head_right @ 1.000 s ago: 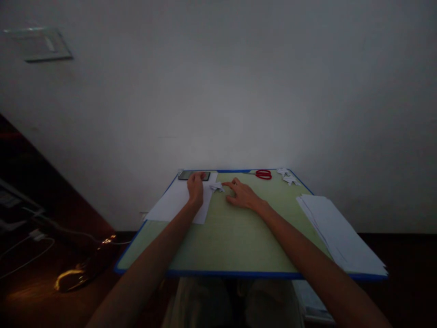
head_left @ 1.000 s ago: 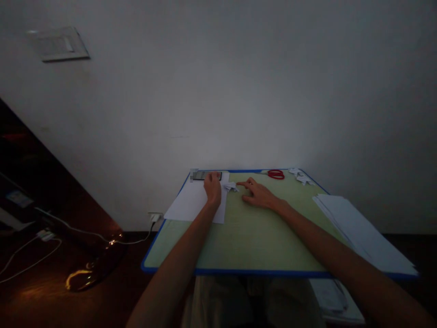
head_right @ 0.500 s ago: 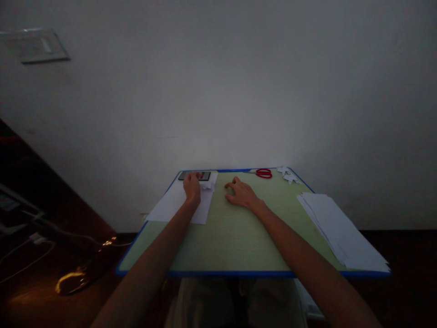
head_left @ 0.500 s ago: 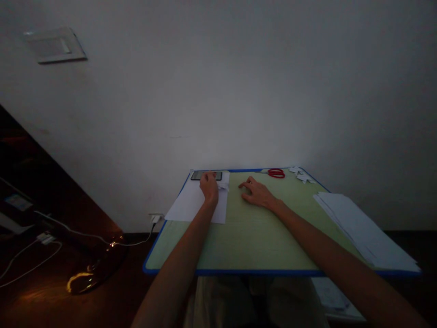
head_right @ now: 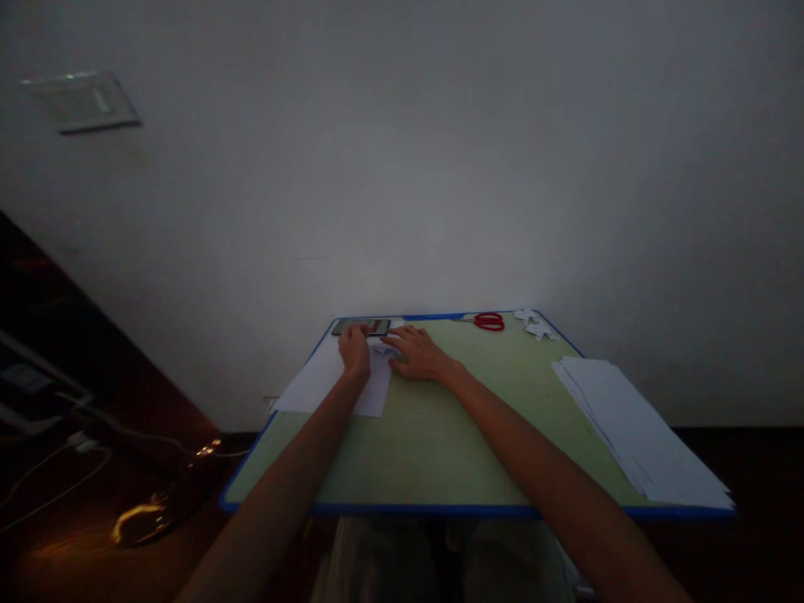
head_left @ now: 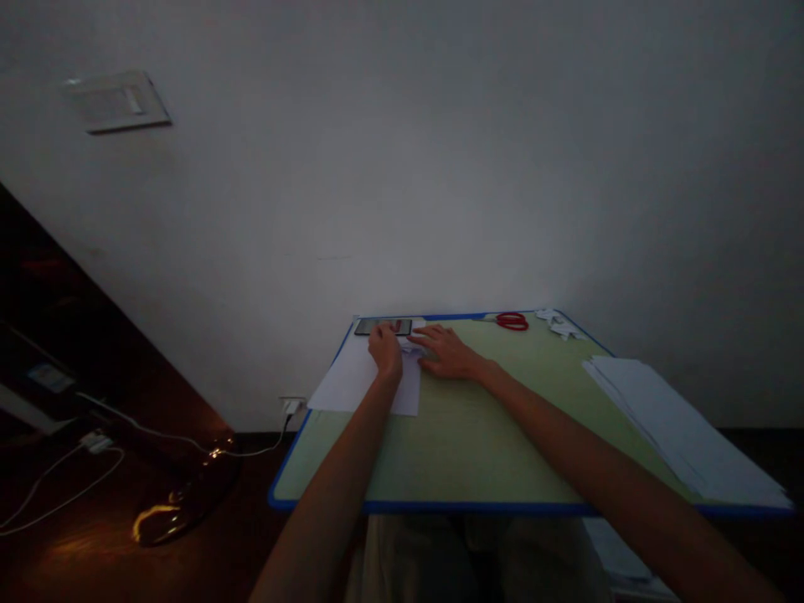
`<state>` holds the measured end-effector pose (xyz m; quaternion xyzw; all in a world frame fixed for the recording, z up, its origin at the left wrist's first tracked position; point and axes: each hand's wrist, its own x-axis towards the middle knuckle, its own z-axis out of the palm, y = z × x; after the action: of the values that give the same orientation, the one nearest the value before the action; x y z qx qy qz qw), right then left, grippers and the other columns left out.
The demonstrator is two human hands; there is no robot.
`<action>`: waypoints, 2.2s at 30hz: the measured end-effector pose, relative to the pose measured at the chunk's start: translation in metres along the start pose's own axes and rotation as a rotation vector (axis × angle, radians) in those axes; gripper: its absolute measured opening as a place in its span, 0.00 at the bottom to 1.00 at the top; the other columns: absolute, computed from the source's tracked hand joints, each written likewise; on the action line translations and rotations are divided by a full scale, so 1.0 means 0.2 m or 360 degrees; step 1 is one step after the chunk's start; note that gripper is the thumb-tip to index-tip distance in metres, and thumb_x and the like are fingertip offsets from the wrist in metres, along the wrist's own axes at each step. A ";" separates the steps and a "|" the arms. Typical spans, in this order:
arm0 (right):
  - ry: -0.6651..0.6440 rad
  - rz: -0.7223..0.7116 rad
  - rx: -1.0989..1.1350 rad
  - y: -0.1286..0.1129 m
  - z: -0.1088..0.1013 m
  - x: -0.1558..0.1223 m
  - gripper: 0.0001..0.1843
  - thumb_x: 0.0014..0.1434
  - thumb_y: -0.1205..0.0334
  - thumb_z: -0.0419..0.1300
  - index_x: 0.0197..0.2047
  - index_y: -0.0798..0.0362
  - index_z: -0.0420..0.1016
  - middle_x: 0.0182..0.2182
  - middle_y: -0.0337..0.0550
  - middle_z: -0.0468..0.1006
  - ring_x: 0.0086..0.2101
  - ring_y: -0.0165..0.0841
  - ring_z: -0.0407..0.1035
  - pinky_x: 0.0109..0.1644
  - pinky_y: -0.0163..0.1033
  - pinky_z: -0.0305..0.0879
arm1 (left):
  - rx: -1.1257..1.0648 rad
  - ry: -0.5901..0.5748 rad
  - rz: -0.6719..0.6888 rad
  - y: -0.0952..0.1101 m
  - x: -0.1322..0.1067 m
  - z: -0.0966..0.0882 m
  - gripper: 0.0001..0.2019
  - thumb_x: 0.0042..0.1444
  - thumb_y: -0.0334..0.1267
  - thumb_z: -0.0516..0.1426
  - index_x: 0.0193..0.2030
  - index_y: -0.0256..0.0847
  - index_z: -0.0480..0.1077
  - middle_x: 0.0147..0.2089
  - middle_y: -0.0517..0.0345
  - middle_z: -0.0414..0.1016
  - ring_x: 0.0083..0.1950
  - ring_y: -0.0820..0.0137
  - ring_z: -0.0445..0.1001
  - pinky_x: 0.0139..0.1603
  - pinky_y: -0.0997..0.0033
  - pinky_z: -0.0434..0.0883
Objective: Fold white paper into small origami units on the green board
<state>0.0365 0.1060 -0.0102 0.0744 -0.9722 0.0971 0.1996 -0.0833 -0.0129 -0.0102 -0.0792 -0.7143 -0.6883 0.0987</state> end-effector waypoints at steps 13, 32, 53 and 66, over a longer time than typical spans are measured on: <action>-0.0032 0.0316 -0.0117 0.12 -0.22 -0.63 0.23 0.73 0.53 0.50 0.66 0.48 0.68 0.60 0.54 0.72 0.59 0.44 0.65 0.60 0.54 0.58 | -0.0011 -0.0143 0.0083 0.01 -0.05 0.04 0.12 0.59 0.39 0.51 0.28 0.44 0.71 0.35 0.53 0.79 0.43 0.60 0.76 0.50 0.61 0.70; 0.0204 0.0578 -0.0157 0.16 -0.25 -0.78 0.23 0.67 0.46 0.58 0.60 0.46 0.75 0.52 0.51 0.72 0.52 0.45 0.70 0.55 0.53 0.64 | 0.0060 -0.0147 0.0070 0.00 -0.04 0.06 0.11 0.57 0.38 0.52 0.29 0.42 0.73 0.35 0.53 0.79 0.42 0.60 0.76 0.48 0.62 0.69; 0.0119 0.0374 -0.0042 0.08 -0.22 -0.63 0.33 0.64 0.40 0.59 0.67 0.44 0.66 0.59 0.54 0.67 0.58 0.47 0.65 0.60 0.56 0.61 | 0.0083 -0.0164 0.0078 -0.01 -0.02 0.06 0.10 0.56 0.39 0.52 0.27 0.43 0.71 0.33 0.54 0.77 0.41 0.60 0.75 0.46 0.62 0.69; 0.0216 0.0667 0.0038 0.17 -0.14 -0.59 0.25 0.66 0.37 0.56 0.55 0.45 0.79 0.50 0.51 0.71 0.54 0.46 0.67 0.58 0.55 0.63 | 0.0076 -0.0173 0.0083 -0.01 -0.03 0.06 0.11 0.56 0.38 0.51 0.28 0.43 0.72 0.35 0.53 0.79 0.42 0.61 0.76 0.48 0.63 0.69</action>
<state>0.1474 0.1582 -0.0384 -0.1337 -0.9495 0.1528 0.2391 -0.0787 -0.0015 -0.0148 -0.1327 -0.7326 -0.6628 0.0795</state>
